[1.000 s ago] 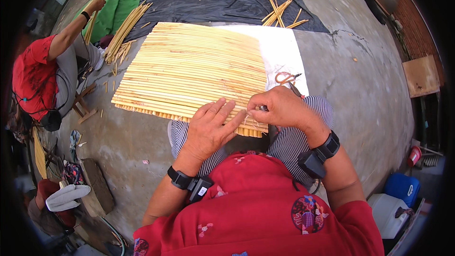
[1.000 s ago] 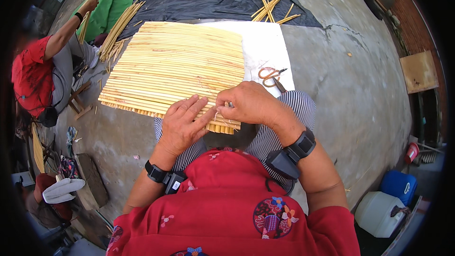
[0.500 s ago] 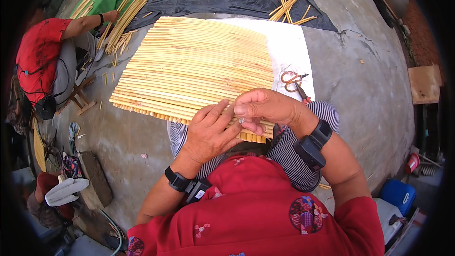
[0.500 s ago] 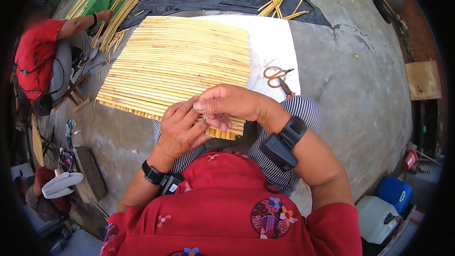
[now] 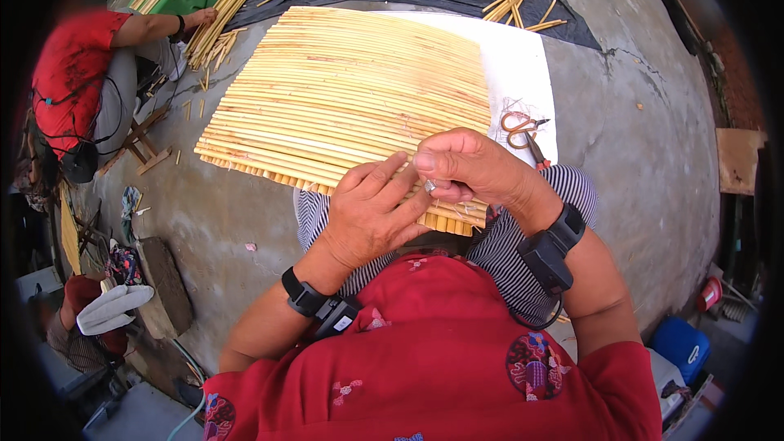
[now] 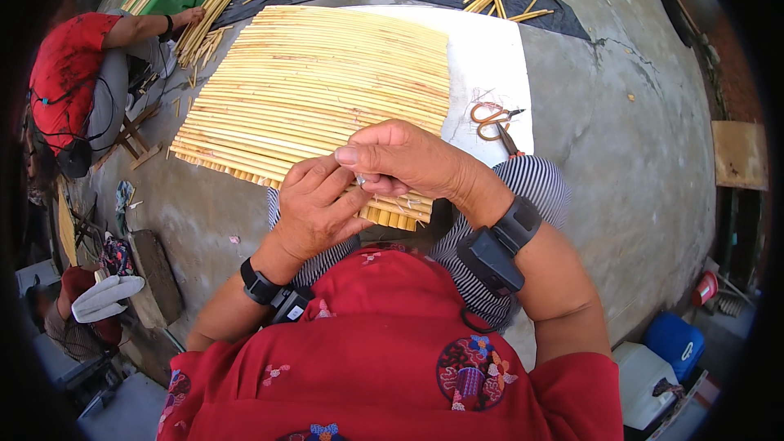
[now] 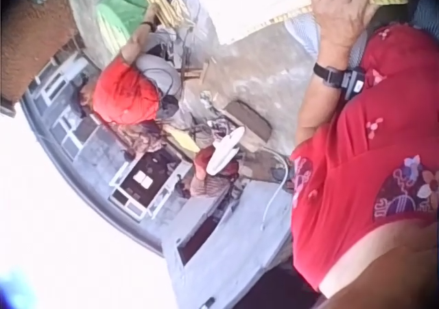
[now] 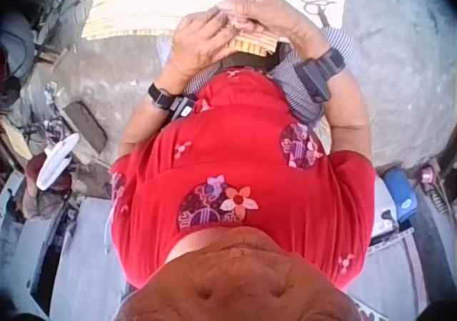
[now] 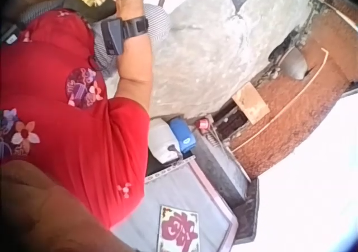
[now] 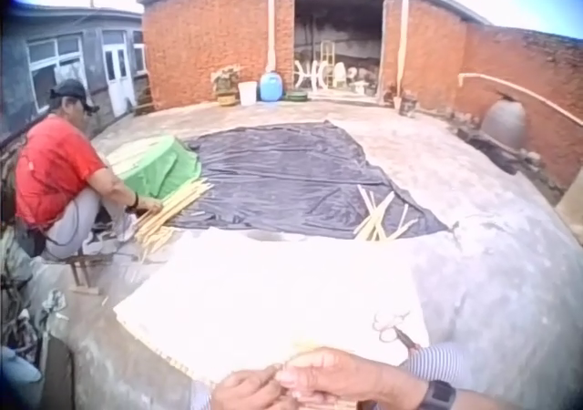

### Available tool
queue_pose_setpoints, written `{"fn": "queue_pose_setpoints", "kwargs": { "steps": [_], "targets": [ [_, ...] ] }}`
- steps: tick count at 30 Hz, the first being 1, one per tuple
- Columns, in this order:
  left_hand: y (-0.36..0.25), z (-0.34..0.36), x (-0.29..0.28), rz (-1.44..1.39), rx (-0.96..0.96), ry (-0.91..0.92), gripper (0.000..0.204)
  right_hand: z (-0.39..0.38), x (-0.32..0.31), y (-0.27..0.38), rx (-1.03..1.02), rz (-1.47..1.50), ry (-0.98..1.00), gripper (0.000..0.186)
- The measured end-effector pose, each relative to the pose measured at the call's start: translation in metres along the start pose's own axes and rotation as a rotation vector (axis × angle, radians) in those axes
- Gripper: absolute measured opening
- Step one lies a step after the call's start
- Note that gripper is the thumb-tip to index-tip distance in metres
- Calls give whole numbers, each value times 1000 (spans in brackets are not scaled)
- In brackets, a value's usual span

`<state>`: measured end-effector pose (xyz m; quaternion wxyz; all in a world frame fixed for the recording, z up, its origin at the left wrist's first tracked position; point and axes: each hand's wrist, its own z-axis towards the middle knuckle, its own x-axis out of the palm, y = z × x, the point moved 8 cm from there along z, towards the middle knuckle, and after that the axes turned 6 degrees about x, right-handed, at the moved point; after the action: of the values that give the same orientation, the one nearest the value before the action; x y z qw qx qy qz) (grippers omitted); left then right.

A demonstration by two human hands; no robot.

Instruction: The person is sewing or weaving together bamboo sticks to create a mat.

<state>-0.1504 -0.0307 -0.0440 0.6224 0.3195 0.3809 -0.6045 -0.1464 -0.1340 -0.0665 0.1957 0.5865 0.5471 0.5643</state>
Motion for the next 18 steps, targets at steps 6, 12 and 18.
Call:
{"fn": "queue_pose_setpoints", "kwargs": {
  "steps": [6, 12, 18],
  "targets": [
    [-1, -4, -3, 22, 19, 6, 47, -2, -1, -5, 5, -91, -19, 36],
    [2, -2, -20, -213, 71, -37, 50, -7, -6, -8, -31, -41, -48, 31],
    [68, -29, -40, -987, -594, -478, 35, -8, -4, -5, -57, -47, -58, 28]
  ]
}}
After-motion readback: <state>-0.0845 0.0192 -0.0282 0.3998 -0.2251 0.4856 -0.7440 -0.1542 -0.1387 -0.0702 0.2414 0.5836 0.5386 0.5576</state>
